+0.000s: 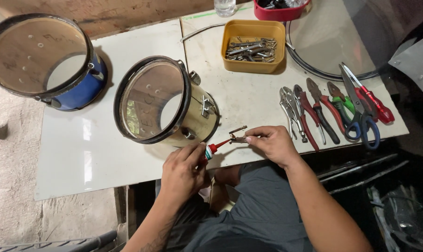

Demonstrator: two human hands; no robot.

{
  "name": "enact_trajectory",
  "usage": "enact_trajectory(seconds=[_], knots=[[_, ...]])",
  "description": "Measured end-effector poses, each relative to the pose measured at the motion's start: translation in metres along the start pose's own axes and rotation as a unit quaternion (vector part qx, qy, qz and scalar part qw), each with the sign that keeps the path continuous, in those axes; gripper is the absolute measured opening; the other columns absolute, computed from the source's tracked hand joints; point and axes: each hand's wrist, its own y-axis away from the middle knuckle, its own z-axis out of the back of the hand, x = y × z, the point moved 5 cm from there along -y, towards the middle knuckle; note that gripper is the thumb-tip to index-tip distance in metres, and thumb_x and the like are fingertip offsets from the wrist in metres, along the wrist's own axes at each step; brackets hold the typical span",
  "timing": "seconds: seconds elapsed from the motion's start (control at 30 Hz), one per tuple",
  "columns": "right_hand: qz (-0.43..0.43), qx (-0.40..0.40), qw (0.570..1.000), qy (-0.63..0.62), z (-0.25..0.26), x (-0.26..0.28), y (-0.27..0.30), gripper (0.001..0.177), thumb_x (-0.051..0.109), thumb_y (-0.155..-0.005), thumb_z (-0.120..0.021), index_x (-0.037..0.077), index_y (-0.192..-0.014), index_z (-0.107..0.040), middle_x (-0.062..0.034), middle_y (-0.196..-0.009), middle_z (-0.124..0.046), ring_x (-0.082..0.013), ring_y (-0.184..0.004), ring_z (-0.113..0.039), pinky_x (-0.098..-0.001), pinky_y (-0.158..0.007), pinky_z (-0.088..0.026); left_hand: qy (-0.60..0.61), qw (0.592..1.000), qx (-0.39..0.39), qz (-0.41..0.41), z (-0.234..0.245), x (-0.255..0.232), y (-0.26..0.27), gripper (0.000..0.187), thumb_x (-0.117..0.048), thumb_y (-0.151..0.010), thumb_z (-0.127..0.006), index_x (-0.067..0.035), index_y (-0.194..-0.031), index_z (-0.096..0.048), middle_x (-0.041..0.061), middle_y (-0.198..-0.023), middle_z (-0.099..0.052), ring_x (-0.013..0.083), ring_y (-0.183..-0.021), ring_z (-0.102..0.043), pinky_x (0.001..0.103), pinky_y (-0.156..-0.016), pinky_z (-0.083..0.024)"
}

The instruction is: The person applies glue to small metal rods and then inserts them into the tension rods of a snare drum. They also handle a drum hoop and various small hardware pieces from a container on the table.

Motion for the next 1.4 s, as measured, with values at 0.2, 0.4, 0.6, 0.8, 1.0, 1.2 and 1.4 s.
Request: enact_trajectory(seconds=[0.2, 0.4, 0.6, 0.8, 1.0, 1.2, 1.4], knots=[[0.017, -0.031, 0.998, 0.059, 0.013, -0.001, -0.005, 0.022, 0.003, -0.081, -0.086, 0.002, -0.103, -0.082, -0.0113, -0.084, -0.078, -0.0061, -0.062, -0.064, -0.0217, -0.054, -0.055, 0.087, 0.994, -0.032, 0.061, -0.005, 0.01, 0.003, 0.049, -0.019, -0.069, -0.088, -0.015, -0.116, -0.076, 0.004, -0.111, -0.077, 0.0276, -0.102, -0.075, 0.039, -0.086, -0.059], [0.055, -0.035, 0.96, 0.271, 0.015, -0.009, -0.044, 0.017, 0.013, -0.083, -0.084, 0.014, -0.099, -0.085, -0.0092, -0.103, -0.079, -0.0232, -0.091, -0.073, -0.0348, -0.08, -0.057, 0.197, 0.971, -0.058, 0.12, -0.008, 0.019, 0.016, 0.051, -0.017, -0.065, -0.092, -0.016, -0.114, -0.077, 0.004, -0.109, -0.079, 0.0289, -0.103, -0.075, 0.039, -0.088, -0.06], [-0.139, 0.089, 0.893, 0.419, -0.023, 0.043, -0.042, 0.03, 0.025, -0.099, -0.065, 0.012, -0.125, -0.073, -0.0028, -0.129, -0.065, -0.0216, -0.112, -0.068, -0.0326, -0.105, -0.055, 0.218, 0.969, -0.001, 0.116, -0.006, 0.018, 0.025, 0.047, -0.02, -0.078, -0.081, -0.012, -0.122, -0.066, 0.004, -0.116, -0.074, 0.0213, -0.103, -0.072, 0.032, -0.09, -0.056], [-0.118, 0.099, 0.893, 0.422, -0.017, 0.034, -0.042, 0.031, 0.025, -0.099, -0.064, 0.018, -0.127, -0.075, -0.001, -0.12, -0.064, -0.0227, -0.117, -0.065, -0.0358, -0.106, -0.049, 0.222, 0.967, -0.011, 0.122, -0.005, 0.015, 0.02, 0.051, -0.022, -0.076, -0.083, -0.011, -0.123, -0.066, 0.005, -0.114, -0.075, 0.0212, -0.1, -0.073, 0.032, -0.089, -0.057], [-0.095, 0.115, 0.882, 0.448, -0.016, 0.02, -0.052, 0.029, 0.022, -0.101, -0.059, 0.022, -0.124, -0.077, -0.0031, -0.12, -0.063, -0.0252, -0.116, -0.064, -0.0355, -0.104, -0.049, 0.223, 0.97, -0.012, 0.091, -0.013, 0.0, 0.0, 0.05, -0.024, -0.078, -0.081, -0.009, -0.123, -0.065, 0.007, -0.116, -0.074, 0.0251, -0.105, -0.073, 0.036, -0.09, -0.056], [-0.116, 0.117, 0.894, 0.416, -0.017, 0.033, -0.047, 0.031, 0.023, -0.103, -0.057, 0.017, -0.127, -0.075, -0.0015, -0.114, -0.063, -0.0223, -0.105, -0.065, -0.0355, -0.09, -0.049, 0.234, 0.97, -0.038, 0.058, -0.008, -0.032, -0.046, 0.053, -0.028, -0.082, -0.082, -0.008, -0.126, -0.061, 0.012, -0.117, -0.071, 0.0295, -0.107, -0.071, 0.039, -0.091, -0.055], [0.094, -0.034, 0.91, 0.401, 0.023, 0.039, -0.021, 0.028, 0.026, -0.087, -0.072, 0.011, -0.11, -0.079, -0.0136, -0.095, -0.072, -0.0373, -0.097, -0.073, -0.0487, -0.082, -0.058, 0.317, 0.928, -0.122, 0.155, -0.005, -0.069, -0.184, 0.064, -0.022, -0.074, -0.087, 0.002, -0.129, -0.063, 0.026, -0.109, -0.075, 0.0456, -0.104, -0.073, 0.055, -0.092, -0.058]])
